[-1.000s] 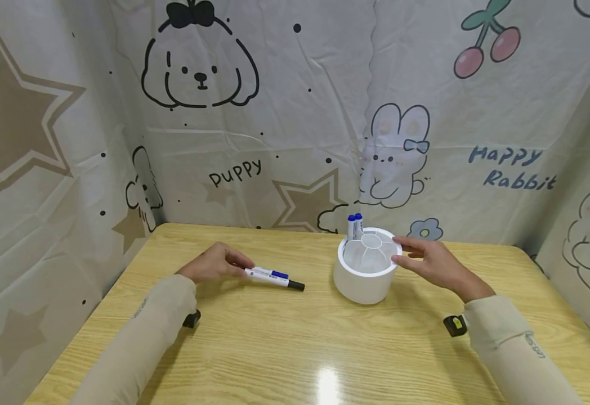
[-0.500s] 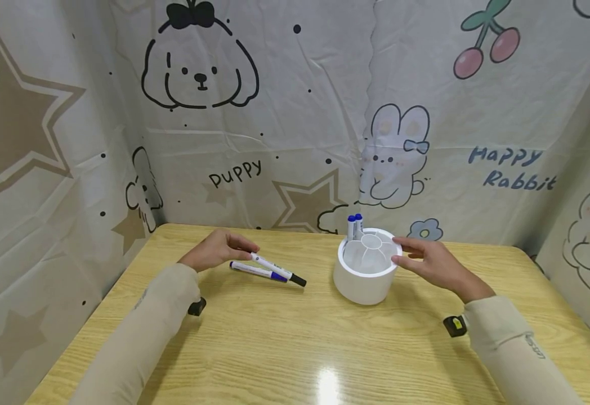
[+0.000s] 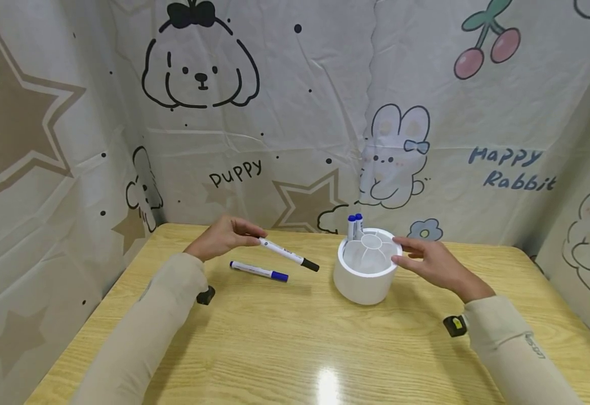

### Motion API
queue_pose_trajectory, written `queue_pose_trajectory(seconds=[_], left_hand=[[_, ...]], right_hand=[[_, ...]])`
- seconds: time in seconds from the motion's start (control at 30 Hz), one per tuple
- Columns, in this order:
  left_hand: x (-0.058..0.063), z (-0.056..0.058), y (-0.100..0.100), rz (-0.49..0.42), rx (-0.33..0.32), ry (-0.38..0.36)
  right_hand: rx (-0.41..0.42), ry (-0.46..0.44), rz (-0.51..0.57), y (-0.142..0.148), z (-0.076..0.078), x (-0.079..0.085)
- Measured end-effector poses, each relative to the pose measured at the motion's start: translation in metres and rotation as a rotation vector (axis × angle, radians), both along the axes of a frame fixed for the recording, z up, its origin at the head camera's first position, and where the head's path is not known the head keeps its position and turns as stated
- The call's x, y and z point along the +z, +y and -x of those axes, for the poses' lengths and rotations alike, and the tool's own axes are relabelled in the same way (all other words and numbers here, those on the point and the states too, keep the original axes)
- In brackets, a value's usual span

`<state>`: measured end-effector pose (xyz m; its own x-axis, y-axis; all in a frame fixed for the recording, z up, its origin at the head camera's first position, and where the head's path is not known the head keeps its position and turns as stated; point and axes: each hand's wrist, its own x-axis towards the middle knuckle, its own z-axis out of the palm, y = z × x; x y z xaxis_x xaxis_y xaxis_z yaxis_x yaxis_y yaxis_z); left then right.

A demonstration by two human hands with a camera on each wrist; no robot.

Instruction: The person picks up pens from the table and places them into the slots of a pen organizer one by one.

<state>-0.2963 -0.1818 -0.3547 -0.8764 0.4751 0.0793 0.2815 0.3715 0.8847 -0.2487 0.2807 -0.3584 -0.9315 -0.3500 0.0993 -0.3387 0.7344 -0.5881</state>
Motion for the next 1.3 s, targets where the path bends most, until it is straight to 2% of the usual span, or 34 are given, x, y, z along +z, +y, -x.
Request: queue_pose_trajectory(seconds=[0.53,0.67,1.3], left_hand=[[0.028,0.009,0.026,-0.069,-0.034,0.000],[0.033,0.010,0.033,-0.072,-0.038,0.020],[0.037,0.010,0.067,-0.166,-0.086,0.062]], right_hand=[[-0.002,-0.005,-0.010,-0.001,-0.001,0.002],[-0.006,-0.004,-0.014,-0.001,-0.001,0.001],[-0.003,-0.002,-0.001,0.000,-0.001,0.002]])
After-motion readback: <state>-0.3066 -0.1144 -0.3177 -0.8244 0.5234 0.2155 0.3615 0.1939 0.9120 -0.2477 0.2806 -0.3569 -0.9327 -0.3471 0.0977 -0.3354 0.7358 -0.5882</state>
